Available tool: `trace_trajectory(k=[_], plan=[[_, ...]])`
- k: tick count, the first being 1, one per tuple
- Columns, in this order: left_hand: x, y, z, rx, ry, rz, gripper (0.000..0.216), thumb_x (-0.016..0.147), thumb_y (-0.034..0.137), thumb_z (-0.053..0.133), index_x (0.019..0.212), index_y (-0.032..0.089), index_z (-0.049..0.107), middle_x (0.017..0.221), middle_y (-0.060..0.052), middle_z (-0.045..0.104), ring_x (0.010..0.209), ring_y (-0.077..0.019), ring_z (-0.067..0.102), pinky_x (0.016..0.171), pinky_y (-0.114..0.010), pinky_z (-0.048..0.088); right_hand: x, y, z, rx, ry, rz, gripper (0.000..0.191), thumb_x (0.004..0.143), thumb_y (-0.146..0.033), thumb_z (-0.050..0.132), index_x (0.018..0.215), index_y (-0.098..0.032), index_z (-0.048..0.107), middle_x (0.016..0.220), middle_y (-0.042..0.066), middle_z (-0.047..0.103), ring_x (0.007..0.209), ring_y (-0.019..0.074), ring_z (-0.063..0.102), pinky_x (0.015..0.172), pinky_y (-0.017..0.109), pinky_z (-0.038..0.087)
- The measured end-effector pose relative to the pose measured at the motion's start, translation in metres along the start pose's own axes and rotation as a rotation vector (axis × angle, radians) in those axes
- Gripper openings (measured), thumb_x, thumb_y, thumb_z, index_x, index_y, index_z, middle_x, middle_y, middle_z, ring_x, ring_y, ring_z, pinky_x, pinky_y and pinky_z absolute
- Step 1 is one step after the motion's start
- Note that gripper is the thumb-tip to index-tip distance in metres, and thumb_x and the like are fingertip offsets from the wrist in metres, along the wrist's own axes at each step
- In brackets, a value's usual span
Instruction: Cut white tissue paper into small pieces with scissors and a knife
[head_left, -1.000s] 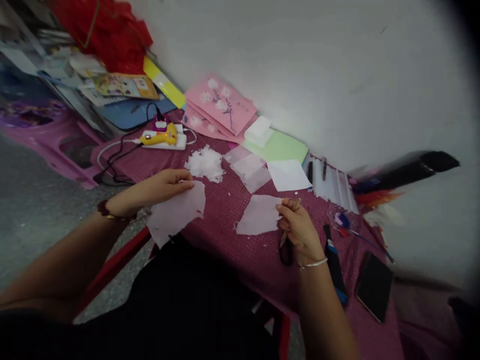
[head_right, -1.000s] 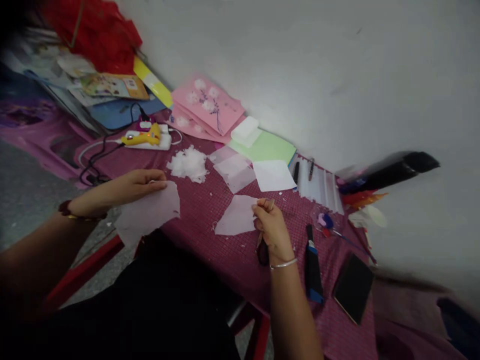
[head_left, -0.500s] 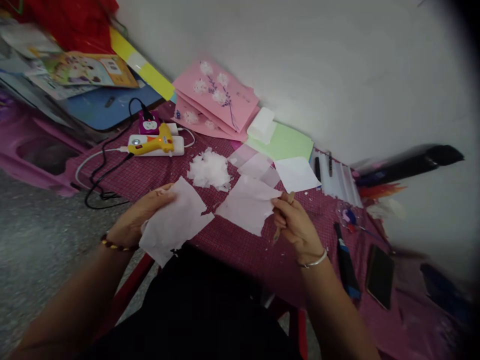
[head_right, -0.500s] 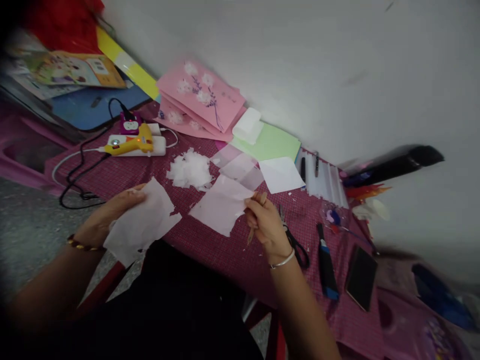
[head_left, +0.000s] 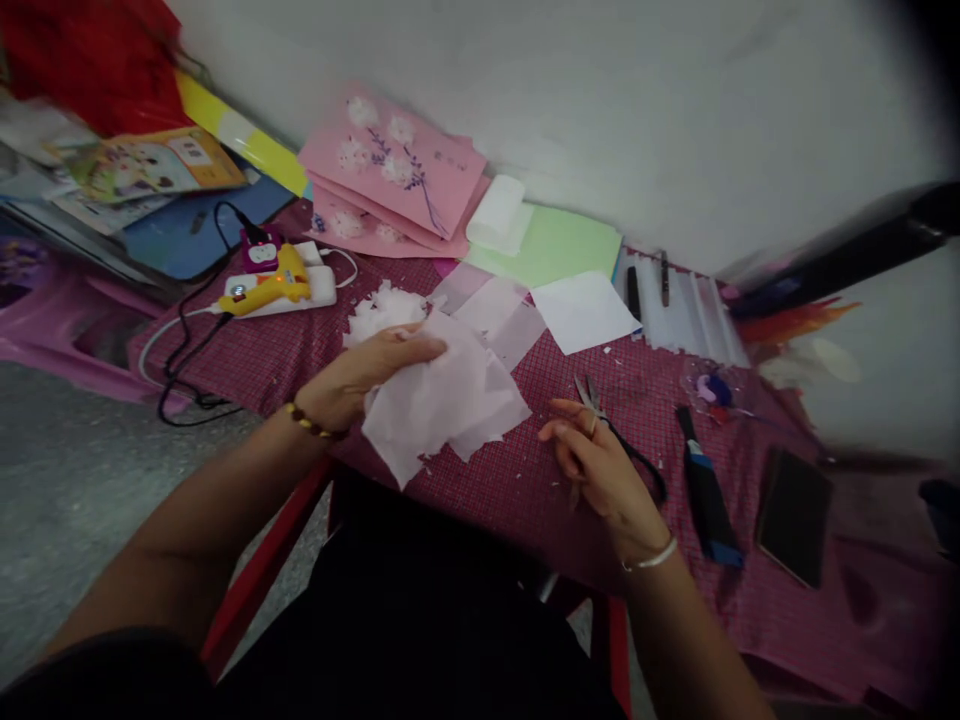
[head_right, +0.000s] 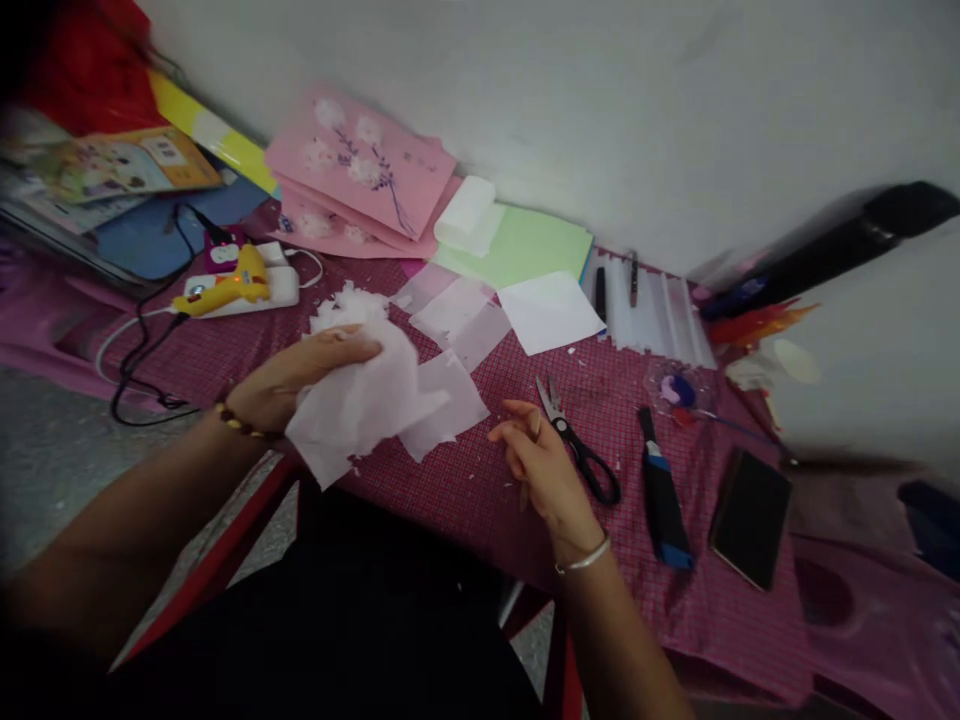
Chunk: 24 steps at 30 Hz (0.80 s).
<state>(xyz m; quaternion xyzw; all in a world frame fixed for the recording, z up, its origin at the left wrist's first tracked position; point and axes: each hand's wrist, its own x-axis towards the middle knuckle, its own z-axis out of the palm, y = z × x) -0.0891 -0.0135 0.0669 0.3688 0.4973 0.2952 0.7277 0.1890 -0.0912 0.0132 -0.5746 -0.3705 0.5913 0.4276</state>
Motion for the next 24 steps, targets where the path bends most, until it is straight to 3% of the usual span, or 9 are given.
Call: trace_trajectory(k=[4, 8, 11, 14, 18, 21, 24], plan=[[0.052, -0.007, 0.024, 0.36, -0.126, -0.071, 0.011, 0.082, 0.026, 0.059, 0.08, 0.017, 0.063, 0.07, -0.003, 0.067, 0.055, -0.0139, 0.059, 0.053, -0.027, 0.048, -0.014, -0.001, -0.018, -0.042, -0.037, -0.069, 0.026, 0.079, -0.031, 0.066, 0.104, -0.024, 0.064, 0.078, -0.002, 0.066, 0.044, 0.007, 0.036, 0.041, 0.024, 0.024], [0.084, -0.021, 0.03, 0.714, -0.101, 0.132, 0.013, 0.073, 0.017, 0.061, 0.06, 0.017, 0.055, 0.057, 0.001, 0.054, 0.052, -0.0101, 0.045, 0.05, -0.024, 0.033, -0.021, -0.005, -0.034, -0.18, -0.037, -0.104, 0.02, 0.086, -0.033, 0.06, 0.103, -0.025, 0.066, 0.079, -0.001, 0.064, 0.047, 0.01, 0.039, 0.043, 0.026, 0.029], [0.089, -0.029, 0.026, 0.943, -0.114, 0.247, 0.015, 0.073, 0.019, 0.057, 0.059, 0.017, 0.053, 0.056, 0.001, 0.051, 0.053, -0.0105, 0.043, 0.05, -0.025, 0.028, -0.01, -0.013, -0.05, -0.368, 0.009, -0.242, 0.017, 0.088, -0.028, 0.055, 0.102, -0.027, 0.064, 0.081, 0.001, 0.063, 0.059, 0.0161, 0.053, 0.053, 0.03, 0.041], [0.09, -0.034, 0.021, 0.968, -0.128, 0.273, 0.015, 0.075, 0.025, 0.053, 0.062, 0.017, 0.054, 0.06, 0.0, 0.053, 0.056, -0.0115, 0.044, 0.051, -0.025, 0.028, 0.016, -0.022, -0.066, -0.731, 0.089, -0.387, 0.024, 0.085, -0.016, 0.05, 0.103, -0.026, 0.063, 0.087, 0.004, 0.067, 0.077, 0.0227, 0.064, 0.072, 0.036, 0.048], [0.092, -0.038, 0.017, 0.975, -0.059, 0.308, 0.017, 0.075, 0.029, 0.053, 0.062, 0.018, 0.05, 0.059, 0.001, 0.049, 0.058, -0.012, 0.042, 0.052, -0.025, 0.026, 0.056, -0.028, -0.074, -1.196, 0.183, -0.378, 0.028, 0.086, -0.009, 0.044, 0.105, -0.02, 0.062, 0.102, 0.012, 0.072, 0.087, 0.0271, 0.068, 0.078, 0.037, 0.048], [0.093, -0.037, 0.019, 1.032, -0.023, 0.318, 0.019, 0.076, 0.028, 0.052, 0.06, 0.019, 0.045, 0.059, 0.002, 0.045, 0.058, -0.0119, 0.04, 0.055, -0.027, 0.026, 0.076, -0.027, -0.071, -1.364, 0.194, -0.365, 0.032, 0.085, -0.006, 0.045, 0.108, -0.016, 0.064, 0.111, 0.016, 0.071, 0.095, 0.0296, 0.069, 0.082, 0.038, 0.049], [0.094, -0.033, 0.021, 1.078, -0.03, 0.295, 0.022, 0.077, 0.025, 0.051, 0.059, 0.02, 0.041, 0.059, 0.002, 0.045, 0.057, -0.0117, 0.039, 0.057, -0.028, 0.026, 0.082, -0.024, -0.057, -1.394, 0.185, -0.43, 0.034, 0.084, -0.008, 0.049, 0.114, -0.014, 0.064, 0.118, 0.019, 0.069, 0.108, 0.0346, 0.064, 0.092, 0.045, 0.047]])
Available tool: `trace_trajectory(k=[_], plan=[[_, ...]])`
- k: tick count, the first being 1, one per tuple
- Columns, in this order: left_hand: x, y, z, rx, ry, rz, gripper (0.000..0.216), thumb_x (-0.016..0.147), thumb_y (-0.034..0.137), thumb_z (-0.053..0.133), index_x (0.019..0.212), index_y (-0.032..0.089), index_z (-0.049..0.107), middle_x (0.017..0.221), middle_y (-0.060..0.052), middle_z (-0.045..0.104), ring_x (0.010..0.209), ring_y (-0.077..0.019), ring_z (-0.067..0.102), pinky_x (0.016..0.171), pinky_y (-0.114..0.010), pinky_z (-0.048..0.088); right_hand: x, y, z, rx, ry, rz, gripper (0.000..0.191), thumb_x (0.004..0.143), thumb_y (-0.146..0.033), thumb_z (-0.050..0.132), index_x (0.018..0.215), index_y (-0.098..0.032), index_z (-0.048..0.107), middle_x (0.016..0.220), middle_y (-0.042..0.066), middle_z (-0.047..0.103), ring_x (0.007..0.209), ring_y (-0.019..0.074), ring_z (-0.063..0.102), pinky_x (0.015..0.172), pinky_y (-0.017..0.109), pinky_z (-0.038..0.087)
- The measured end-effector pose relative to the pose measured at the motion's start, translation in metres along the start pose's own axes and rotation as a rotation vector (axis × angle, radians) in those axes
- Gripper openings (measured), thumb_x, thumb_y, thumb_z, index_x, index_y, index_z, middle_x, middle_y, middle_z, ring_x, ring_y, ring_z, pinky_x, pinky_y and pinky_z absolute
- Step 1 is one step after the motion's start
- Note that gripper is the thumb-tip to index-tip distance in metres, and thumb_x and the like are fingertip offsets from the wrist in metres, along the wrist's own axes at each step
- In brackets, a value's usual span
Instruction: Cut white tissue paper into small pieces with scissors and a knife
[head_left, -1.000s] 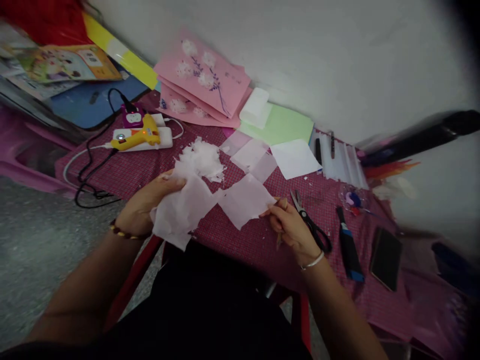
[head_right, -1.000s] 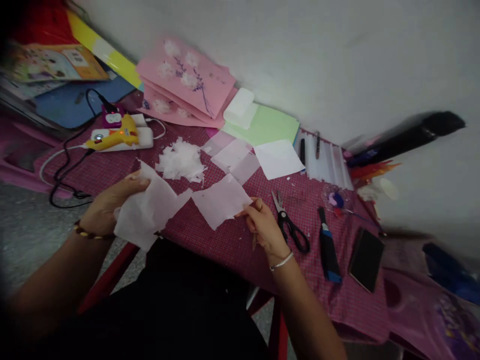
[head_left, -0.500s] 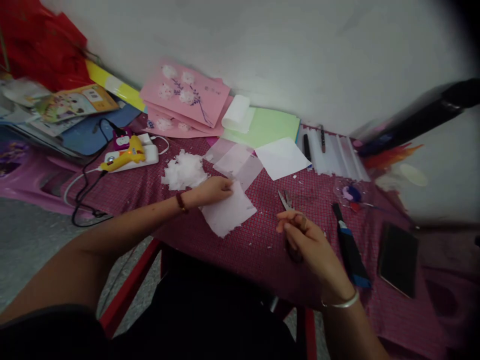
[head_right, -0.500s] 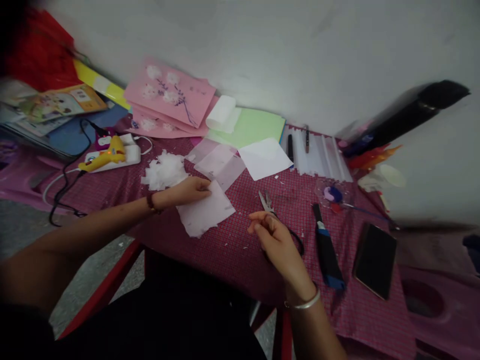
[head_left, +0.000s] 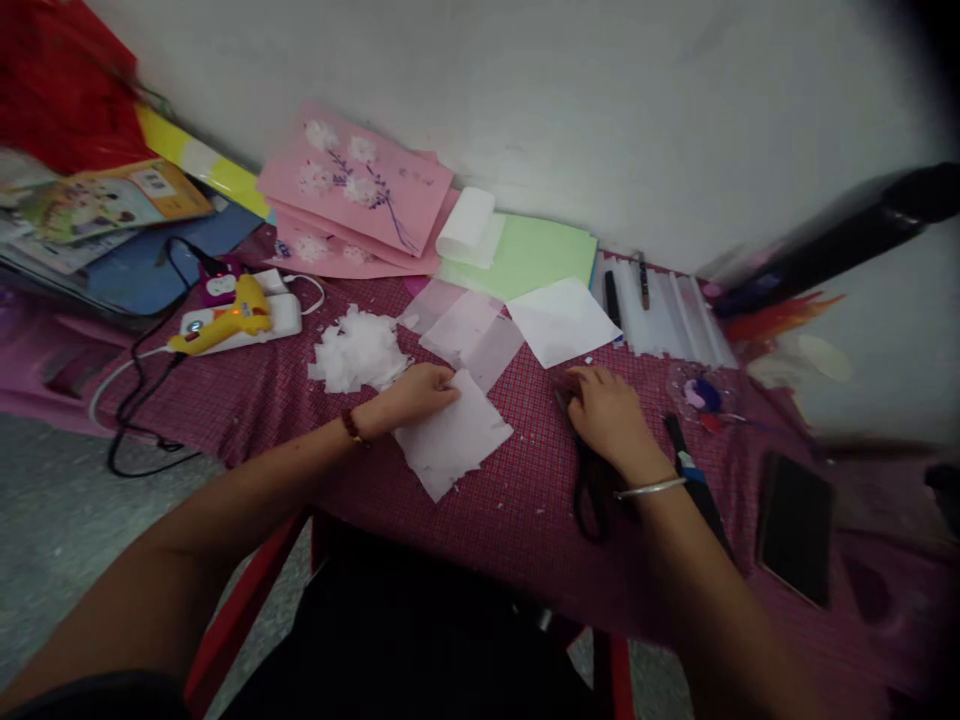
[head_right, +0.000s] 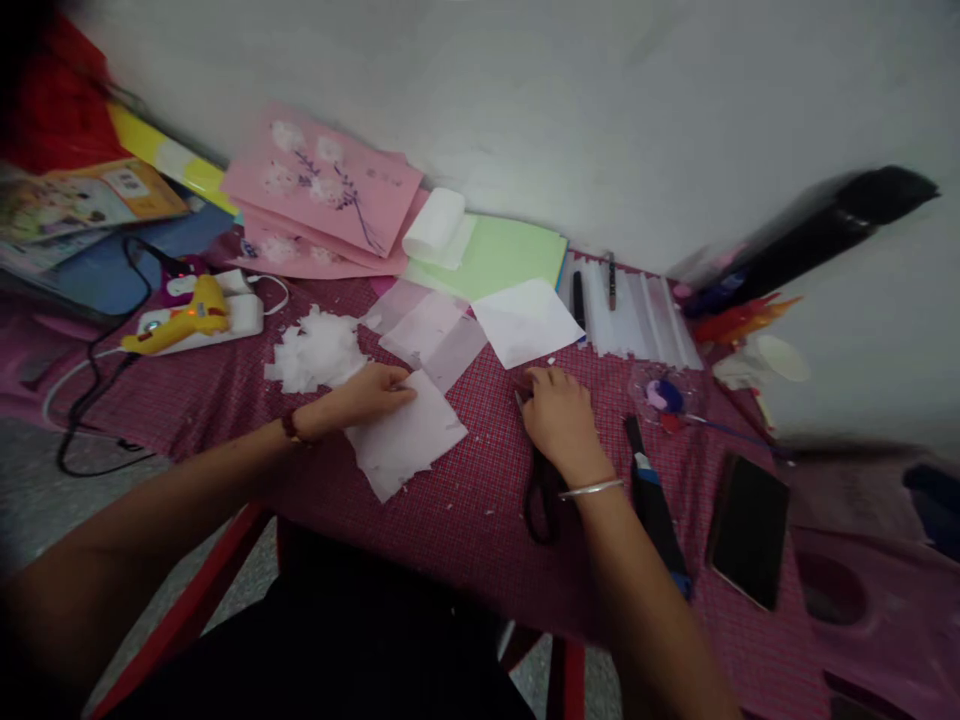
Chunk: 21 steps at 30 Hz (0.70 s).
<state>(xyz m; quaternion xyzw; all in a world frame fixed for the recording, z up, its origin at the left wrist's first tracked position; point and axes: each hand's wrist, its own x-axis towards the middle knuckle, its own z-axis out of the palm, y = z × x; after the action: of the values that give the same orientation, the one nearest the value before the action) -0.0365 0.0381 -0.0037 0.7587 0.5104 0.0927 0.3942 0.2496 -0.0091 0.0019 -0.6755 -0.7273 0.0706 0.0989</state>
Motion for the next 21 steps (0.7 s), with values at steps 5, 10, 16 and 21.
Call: trace_trajectory(k=[5, 10, 16, 21], plan=[[0.006, -0.002, 0.001, 0.065, -0.008, -0.012, 0.025, 0.079, 0.024, 0.051, 0.057, 0.02, 0.04, 0.059, 0.001, 0.047, 0.058, -0.012, 0.04, 0.058, -0.029, 0.028, 0.003, -0.045, 0.014, 0.252, -0.03, -0.153, 0.023, 0.088, -0.013, 0.049, 0.106, -0.016, 0.064, 0.109, 0.012, 0.07, 0.103, 0.0251, 0.065, 0.093, 0.038, 0.05], [0.001, -0.009, 0.003, 0.028, 0.024, 0.112, 0.013, 0.081, 0.028, 0.055, 0.079, 0.016, 0.058, 0.077, -0.003, 0.063, 0.07, -0.0152, 0.053, 0.066, -0.029, 0.04, 0.006, -0.081, 0.028, 0.193, -0.166, -0.117, 0.011, 0.085, -0.022, 0.061, 0.093, -0.016, 0.065, 0.095, 0.012, 0.069, 0.088, 0.0255, 0.066, 0.078, 0.036, 0.051], [-0.032, -0.037, -0.02, -0.409, 0.136, 0.18, 0.038, 0.085, 0.034, 0.06, 0.12, 0.018, 0.059, 0.093, -0.005, 0.069, 0.071, -0.0141, 0.061, 0.063, -0.027, 0.048, 0.003, -0.099, 0.026, -0.068, -0.231, -0.095, 0.023, 0.088, -0.027, 0.06, 0.104, -0.011, 0.064, 0.107, 0.018, 0.068, 0.096, 0.0299, 0.066, 0.077, 0.038, 0.048], [-0.051, -0.068, -0.033, -0.406, 0.889, 0.151, 0.018, 0.085, 0.022, 0.06, 0.102, 0.018, 0.064, 0.091, -0.002, 0.067, 0.074, -0.0108, 0.06, 0.064, -0.023, 0.048, 0.002, -0.112, 0.021, -0.083, -0.321, 0.018, 0.02, 0.088, -0.022, 0.057, 0.105, -0.013, 0.062, 0.103, 0.018, 0.071, 0.09, 0.0296, 0.067, 0.069, 0.035, 0.042]])
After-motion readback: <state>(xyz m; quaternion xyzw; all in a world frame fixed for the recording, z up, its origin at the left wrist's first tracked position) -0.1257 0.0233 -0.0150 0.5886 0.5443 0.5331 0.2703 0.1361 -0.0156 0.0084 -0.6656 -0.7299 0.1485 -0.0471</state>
